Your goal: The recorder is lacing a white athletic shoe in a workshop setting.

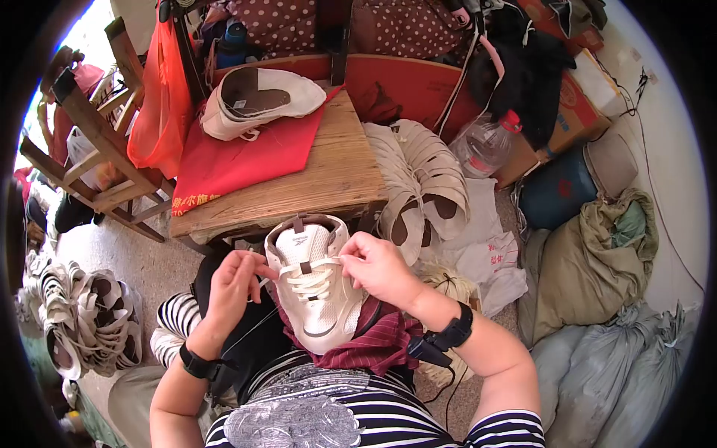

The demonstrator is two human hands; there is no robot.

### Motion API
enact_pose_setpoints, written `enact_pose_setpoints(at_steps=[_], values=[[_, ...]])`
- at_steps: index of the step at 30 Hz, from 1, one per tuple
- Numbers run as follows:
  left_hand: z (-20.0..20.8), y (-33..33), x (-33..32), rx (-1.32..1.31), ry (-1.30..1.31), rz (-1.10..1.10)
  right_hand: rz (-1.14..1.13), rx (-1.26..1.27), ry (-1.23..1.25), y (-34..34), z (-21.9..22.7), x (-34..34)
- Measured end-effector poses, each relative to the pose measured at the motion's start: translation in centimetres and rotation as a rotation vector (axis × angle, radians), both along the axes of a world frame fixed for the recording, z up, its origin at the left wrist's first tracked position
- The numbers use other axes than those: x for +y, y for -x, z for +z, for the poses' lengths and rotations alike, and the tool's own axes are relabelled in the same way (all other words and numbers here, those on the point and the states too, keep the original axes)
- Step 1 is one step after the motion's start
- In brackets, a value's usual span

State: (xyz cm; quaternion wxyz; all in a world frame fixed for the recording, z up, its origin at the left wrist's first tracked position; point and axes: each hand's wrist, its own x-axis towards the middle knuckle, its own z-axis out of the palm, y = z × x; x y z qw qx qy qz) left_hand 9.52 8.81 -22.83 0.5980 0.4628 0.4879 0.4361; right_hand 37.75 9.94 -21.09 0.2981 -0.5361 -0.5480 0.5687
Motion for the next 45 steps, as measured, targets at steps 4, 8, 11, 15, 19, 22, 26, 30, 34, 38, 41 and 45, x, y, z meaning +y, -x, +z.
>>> enact_pose_setpoints(at_steps=[4,8,11,15,19,22,26,30,34,38,41,45], values=[[0.3,-0.8,-0.2,0.096,0.036,-0.094,0.103,-0.359,-0.279,0.5,1.2,0.5],[1.2,-0.9,-0.3,0.202,0.129,-0.197,0.244,-0.837,-0.788,1.9,2.9,0.5],[1.5,-1.0,-0.2,0.272,0.054,-0.256,0.464,-1.063,-0.986,2.8,3.1,0.5],[0.3,-0.6,0.2,0.358,-0.024,-0.252,0.527,-1.079,-0.924,2.9,3.4,0.7],[3.2,-1.2,1.3,0.763,-0.122,-0.363,0.645,-1.04,-0.732,2.4,4.4,1.5],[3.2,-1.6,1.8,1.023,-0.355,-0.398,0.714,-0.989,-0.786,2.2,4.2,2.2],[4.6,-2.7,2.3,1.346,-0.394,-0.545,0.904,-1.12,-0.671,3.3,6.2,3.0],[6.5,-1.3,3.9,1.04,-0.769,-0.481,0.85,-0.991,-0.951,2.0,6.3,4.9],[6.7,0.3,5.5,0.889,-0.647,-0.686,0.904,-0.827,-0.91,1.9,6.4,7.0],[5.4,0.4,6.2,0.879,-0.83,-0.73,1.055,-0.804,-0.599,1.6,6.6,8.1],[4.0,1.1,6.4,0.783,-0.765,-0.72,1.044,-0.704,-0.401,1.0,6.2,8.8],[2.5,0.0,6.3,0.629,-0.536,-0.641,0.937,-0.639,-0.168,1.2,4.5,9.3]])
